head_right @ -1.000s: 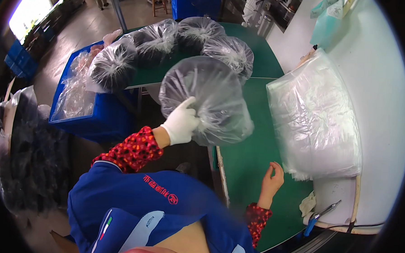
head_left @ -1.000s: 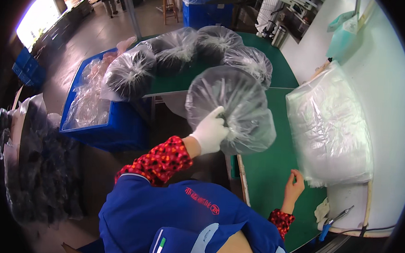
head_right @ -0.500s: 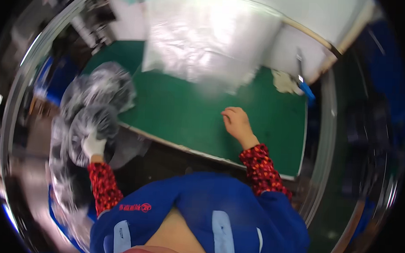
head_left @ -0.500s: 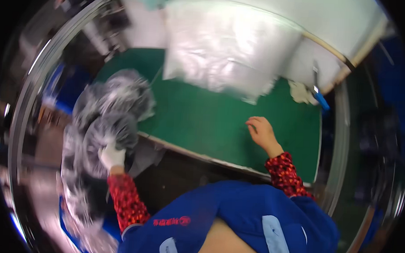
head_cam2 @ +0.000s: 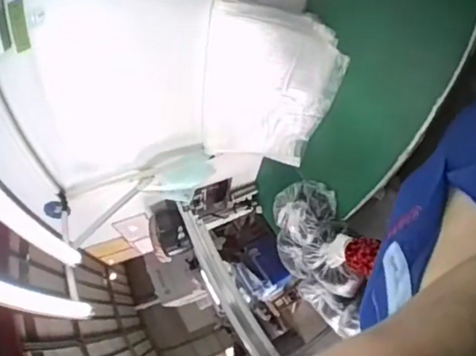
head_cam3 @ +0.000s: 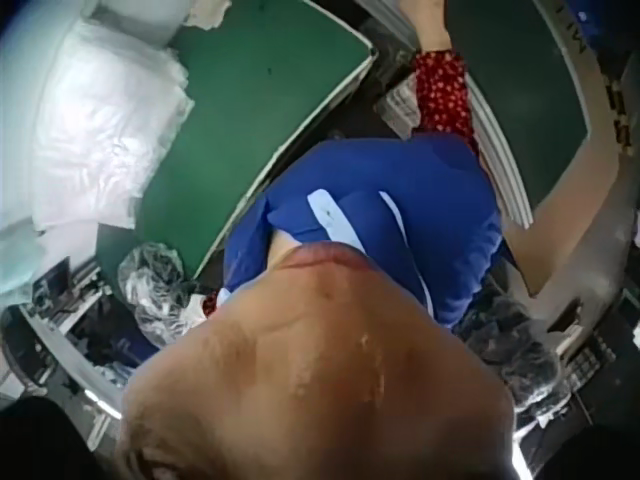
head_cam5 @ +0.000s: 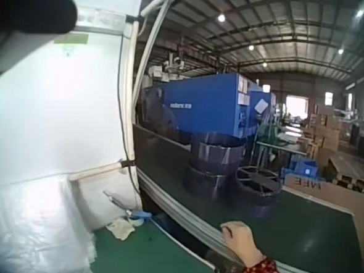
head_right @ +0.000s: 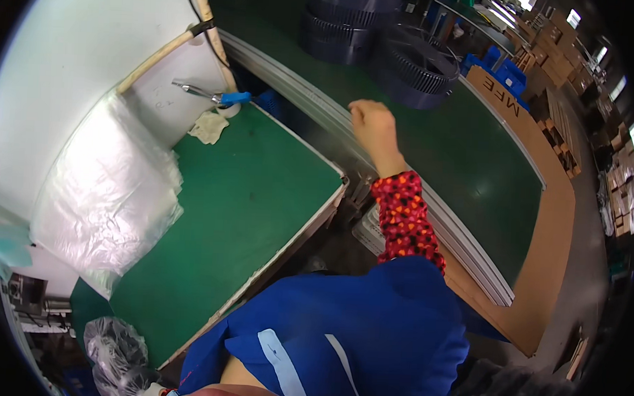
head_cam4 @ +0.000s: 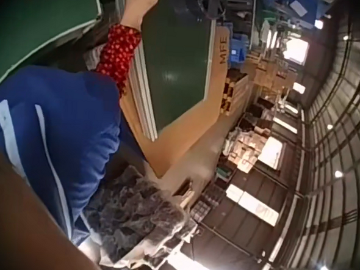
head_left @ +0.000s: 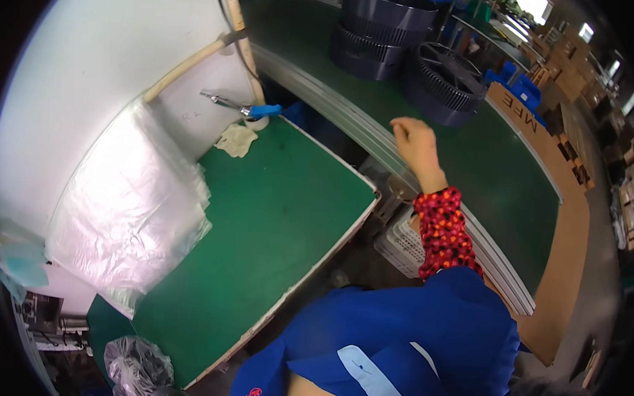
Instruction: Packaging black plastic fan guards into clear individual plastic bags at a workstation.
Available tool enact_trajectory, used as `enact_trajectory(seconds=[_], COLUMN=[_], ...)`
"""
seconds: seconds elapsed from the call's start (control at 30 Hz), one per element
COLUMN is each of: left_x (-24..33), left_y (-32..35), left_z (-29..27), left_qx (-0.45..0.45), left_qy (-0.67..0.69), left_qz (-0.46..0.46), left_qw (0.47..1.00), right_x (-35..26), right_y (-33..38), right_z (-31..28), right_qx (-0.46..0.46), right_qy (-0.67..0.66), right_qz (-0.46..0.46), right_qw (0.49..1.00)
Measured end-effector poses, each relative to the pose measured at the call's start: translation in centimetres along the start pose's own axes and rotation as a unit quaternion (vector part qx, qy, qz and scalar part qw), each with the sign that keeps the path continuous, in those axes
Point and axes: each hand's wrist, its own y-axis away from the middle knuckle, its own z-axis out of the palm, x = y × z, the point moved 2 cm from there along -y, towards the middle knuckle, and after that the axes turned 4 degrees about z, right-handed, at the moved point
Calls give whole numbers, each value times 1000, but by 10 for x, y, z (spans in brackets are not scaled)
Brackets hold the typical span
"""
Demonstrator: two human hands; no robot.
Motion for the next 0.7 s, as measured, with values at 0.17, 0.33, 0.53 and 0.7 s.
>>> enact_trajectory(seconds=[0.17, 0.33, 0.53, 0.7], left_x=[30, 100, 148, 147], left_y=[-4, 56, 92, 113], left_z=[19, -37, -60, -60], left_qx=[313, 305, 221, 158], left_qy=[57, 184, 296, 320], left_qz=[144, 252, 344, 378], left_qw=[937, 900, 864, 854], right_x=[75, 87, 71, 89], right_y=[-82, -182, -304, -371], right_z=[-36, -15, 15, 65], right_qx=[27, 46, -6, -239], right_qy=[14, -35, 31, 55], right_qz=[133, 36, -55, 49], right_qw=[991, 998, 998, 968])
